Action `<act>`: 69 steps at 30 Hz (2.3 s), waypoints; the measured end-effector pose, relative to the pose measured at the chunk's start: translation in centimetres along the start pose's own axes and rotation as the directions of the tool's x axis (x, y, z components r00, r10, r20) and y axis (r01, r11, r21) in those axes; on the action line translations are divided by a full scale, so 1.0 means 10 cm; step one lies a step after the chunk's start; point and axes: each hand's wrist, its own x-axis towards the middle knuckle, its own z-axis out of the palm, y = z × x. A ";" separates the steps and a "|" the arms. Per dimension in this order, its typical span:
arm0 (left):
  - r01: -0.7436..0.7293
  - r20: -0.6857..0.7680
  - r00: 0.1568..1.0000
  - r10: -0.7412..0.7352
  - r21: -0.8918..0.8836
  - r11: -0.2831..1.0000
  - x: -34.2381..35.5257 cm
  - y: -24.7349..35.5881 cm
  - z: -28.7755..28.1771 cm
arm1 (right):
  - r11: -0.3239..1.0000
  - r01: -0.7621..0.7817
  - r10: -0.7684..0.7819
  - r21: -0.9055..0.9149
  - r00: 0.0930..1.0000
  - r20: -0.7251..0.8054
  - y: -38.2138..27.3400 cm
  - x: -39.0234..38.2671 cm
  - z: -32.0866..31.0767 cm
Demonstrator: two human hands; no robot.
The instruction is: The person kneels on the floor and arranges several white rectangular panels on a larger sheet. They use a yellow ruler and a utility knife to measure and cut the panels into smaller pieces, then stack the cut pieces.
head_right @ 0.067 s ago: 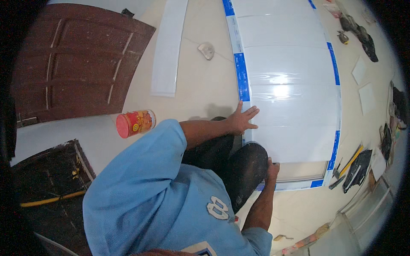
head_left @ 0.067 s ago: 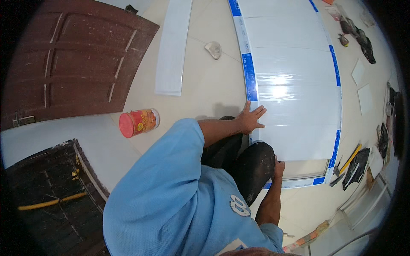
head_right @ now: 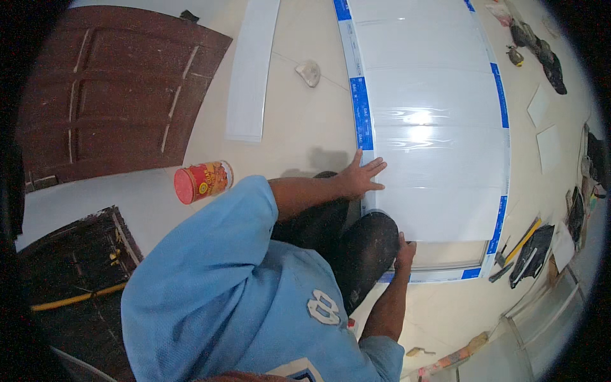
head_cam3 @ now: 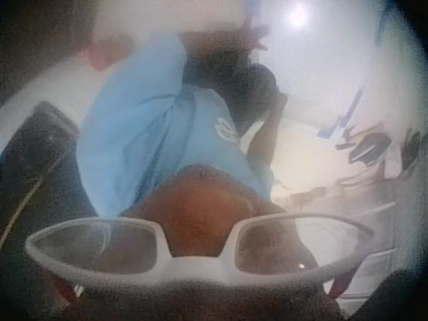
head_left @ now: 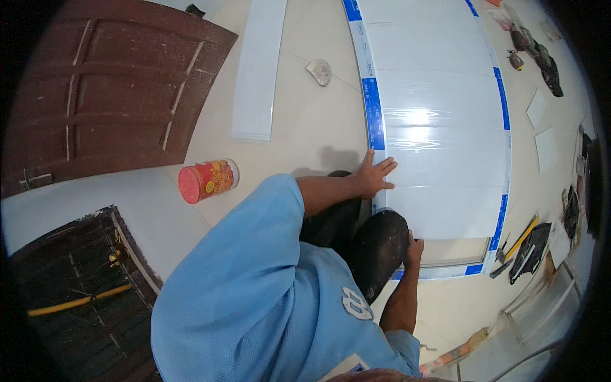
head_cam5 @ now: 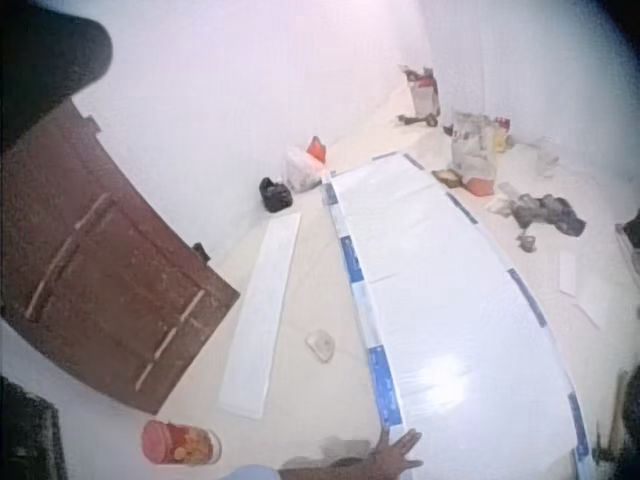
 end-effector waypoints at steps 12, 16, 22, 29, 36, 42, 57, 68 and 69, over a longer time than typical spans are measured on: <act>0.577 0.009 0.692 -0.722 -0.608 0.545 -0.98 -2.28 -0.33 | 0.857 -0.302 0.293 0.417 0.952 0.088 0.01 0.13 0.05; 0.491 0.074 0.714 -0.697 -0.763 0.422 -1.16 -2.16 -0.36 | 0.869 -0.342 0.337 0.357 0.938 0.079 -0.24 0.05 0.17; 0.555 -0.013 0.587 -0.810 -0.721 0.414 -0.54 -1.69 -0.15 | 0.929 -0.299 0.282 0.218 0.953 0.106 -0.26 0.06 0.09; 0.959 -0.111 -0.116 -0.987 -0.272 -0.082 -1.39 -3.24 0.32 | 0.937 -0.169 0.219 0.306 0.966 -0.136 -0.35 0.01 0.23; 0.775 0.365 0.085 -0.927 -0.609 -0.169 -2.53 -3.93 0.29 | 0.968 -0.059 0.113 0.244 0.971 -0.212 -0.27 -0.01 0.29; 0.725 0.437 0.133 -0.890 -0.655 -0.213 -2.66 -3.95 0.19 | 0.948 -0.147 0.204 0.283 0.961 -0.185 -0.40 -0.19 0.39; 0.678 0.458 0.160 -0.874 -0.695 -0.240 -3.15 -4.03 0.27 | 0.933 -0.181 0.175 0.312 0.983 0.047 -0.19 -0.04 0.20; 0.665 0.403 0.074 -0.912 -0.702 -0.256 -3.23 -4.11 0.32 | 0.918 -0.206 0.256 0.338 0.960 -0.110 -0.35 -0.38 0.33; 0.639 0.409 0.098 -0.907 -0.725 -0.258 -3.31 -4.21 0.37 | 0.917 -0.163 0.227 0.365 0.964 -0.140 -0.40 -0.38 0.36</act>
